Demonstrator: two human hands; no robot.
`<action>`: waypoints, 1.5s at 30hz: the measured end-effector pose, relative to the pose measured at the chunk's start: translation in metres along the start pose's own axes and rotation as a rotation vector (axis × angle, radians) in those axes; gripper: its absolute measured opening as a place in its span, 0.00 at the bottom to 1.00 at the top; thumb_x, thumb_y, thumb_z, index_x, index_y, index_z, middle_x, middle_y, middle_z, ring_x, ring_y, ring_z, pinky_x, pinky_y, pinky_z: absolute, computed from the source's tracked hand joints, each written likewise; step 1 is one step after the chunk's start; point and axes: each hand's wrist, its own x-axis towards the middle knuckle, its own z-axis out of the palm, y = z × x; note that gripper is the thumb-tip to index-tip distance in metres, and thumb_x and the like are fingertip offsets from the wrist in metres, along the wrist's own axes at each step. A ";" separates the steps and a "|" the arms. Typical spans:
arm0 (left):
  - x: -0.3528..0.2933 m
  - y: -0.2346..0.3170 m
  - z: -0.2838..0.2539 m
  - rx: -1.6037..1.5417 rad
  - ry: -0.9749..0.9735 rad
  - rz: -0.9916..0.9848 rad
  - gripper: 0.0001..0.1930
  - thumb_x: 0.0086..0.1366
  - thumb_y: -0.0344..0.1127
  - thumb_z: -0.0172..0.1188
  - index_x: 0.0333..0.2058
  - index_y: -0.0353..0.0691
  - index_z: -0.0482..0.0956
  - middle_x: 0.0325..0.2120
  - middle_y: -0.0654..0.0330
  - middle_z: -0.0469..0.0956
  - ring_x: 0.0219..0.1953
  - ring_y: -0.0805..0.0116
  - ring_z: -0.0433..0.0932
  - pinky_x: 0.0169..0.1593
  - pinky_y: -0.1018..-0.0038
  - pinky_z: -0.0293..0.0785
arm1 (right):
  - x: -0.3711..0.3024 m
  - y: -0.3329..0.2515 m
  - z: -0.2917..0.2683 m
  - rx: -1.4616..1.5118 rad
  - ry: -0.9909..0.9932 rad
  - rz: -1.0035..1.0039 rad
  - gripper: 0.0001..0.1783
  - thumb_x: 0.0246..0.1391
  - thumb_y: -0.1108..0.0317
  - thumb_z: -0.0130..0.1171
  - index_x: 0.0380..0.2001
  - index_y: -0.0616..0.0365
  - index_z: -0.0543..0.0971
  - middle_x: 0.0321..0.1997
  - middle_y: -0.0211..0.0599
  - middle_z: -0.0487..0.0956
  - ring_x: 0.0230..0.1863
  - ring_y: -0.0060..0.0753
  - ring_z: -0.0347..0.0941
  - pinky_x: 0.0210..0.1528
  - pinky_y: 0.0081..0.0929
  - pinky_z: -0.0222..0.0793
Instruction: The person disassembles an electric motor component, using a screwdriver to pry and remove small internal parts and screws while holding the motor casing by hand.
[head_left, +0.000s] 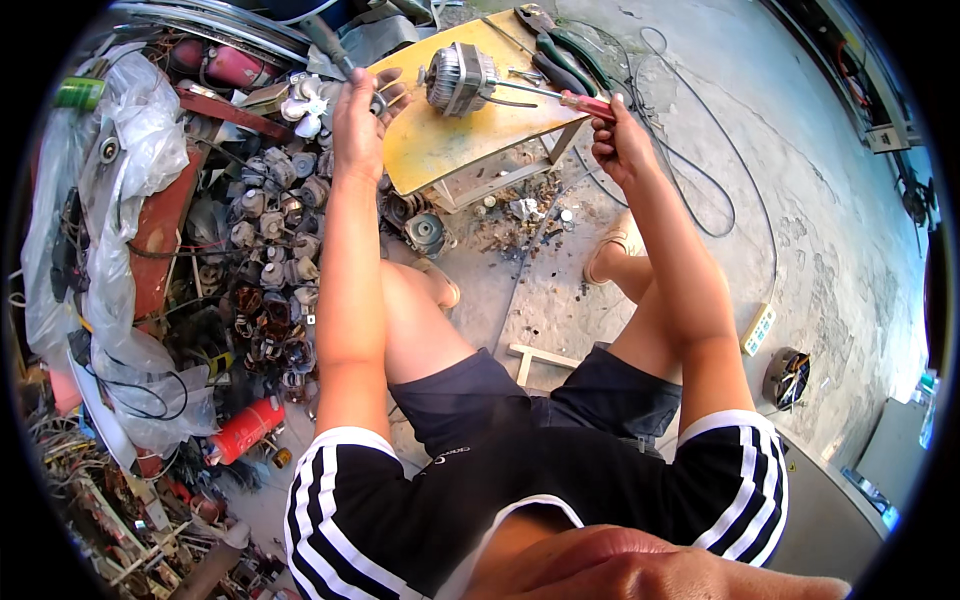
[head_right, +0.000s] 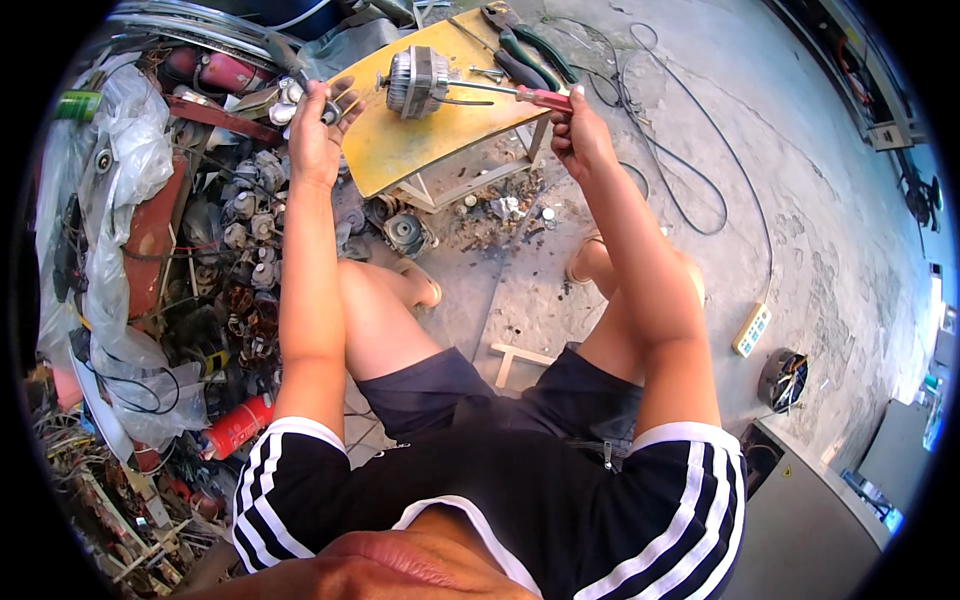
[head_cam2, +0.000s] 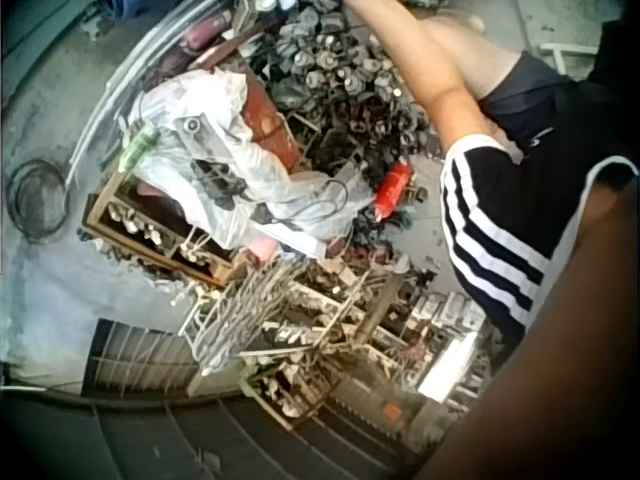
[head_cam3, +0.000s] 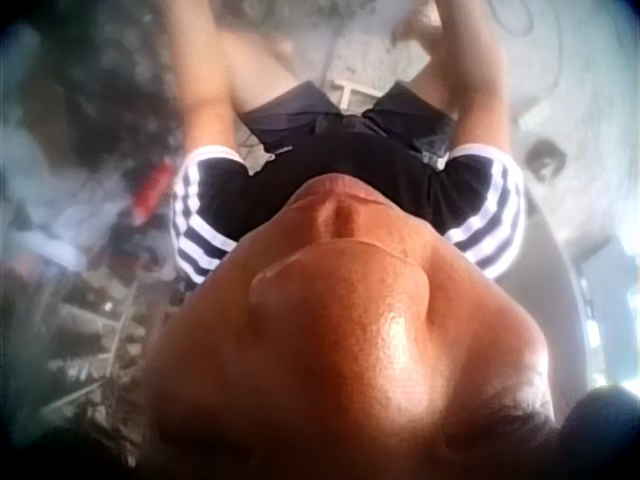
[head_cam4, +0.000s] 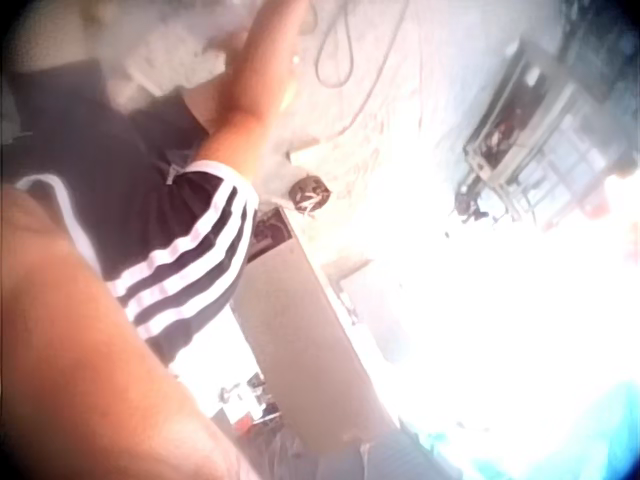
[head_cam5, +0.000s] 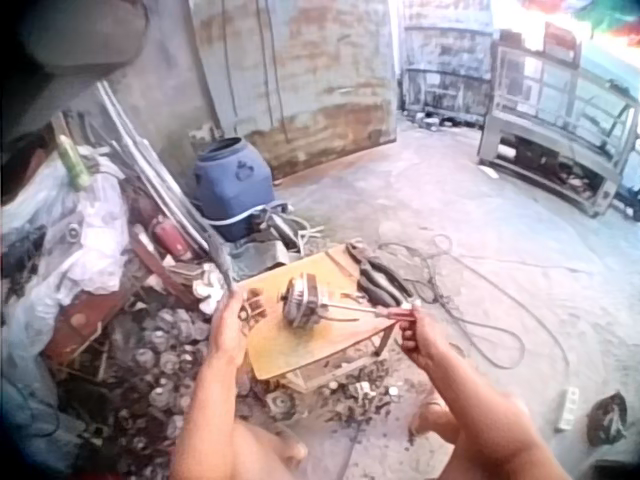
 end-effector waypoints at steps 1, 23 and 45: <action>-0.002 0.003 0.004 0.052 -0.005 0.002 0.13 0.71 0.46 0.48 0.33 0.43 0.66 0.41 0.57 0.76 0.41 0.66 0.76 0.49 0.65 0.76 | 0.000 0.000 0.000 0.010 -0.014 0.000 0.20 0.66 0.49 0.42 0.33 0.55 0.70 0.21 0.25 0.66 0.17 0.12 0.53 0.13 0.10 0.47; 0.008 -0.030 0.014 0.943 0.085 0.474 0.37 0.41 0.57 0.75 0.41 0.31 0.74 0.26 0.62 0.72 0.30 0.68 0.74 0.38 0.72 0.72 | 0.002 0.013 0.021 0.130 -0.125 -0.028 0.16 0.66 0.57 0.43 0.36 0.60 0.69 0.24 0.30 0.68 0.19 0.15 0.57 0.16 0.13 0.52; 0.033 -0.046 0.000 0.667 0.067 0.349 0.27 0.44 0.50 0.76 0.31 0.35 0.73 0.27 0.60 0.79 0.30 0.71 0.77 0.37 0.74 0.73 | -0.031 -0.026 0.040 -0.593 -0.265 -0.423 0.16 0.67 0.56 0.43 0.48 0.52 0.74 0.30 0.23 0.72 0.26 0.10 0.61 0.22 0.10 0.54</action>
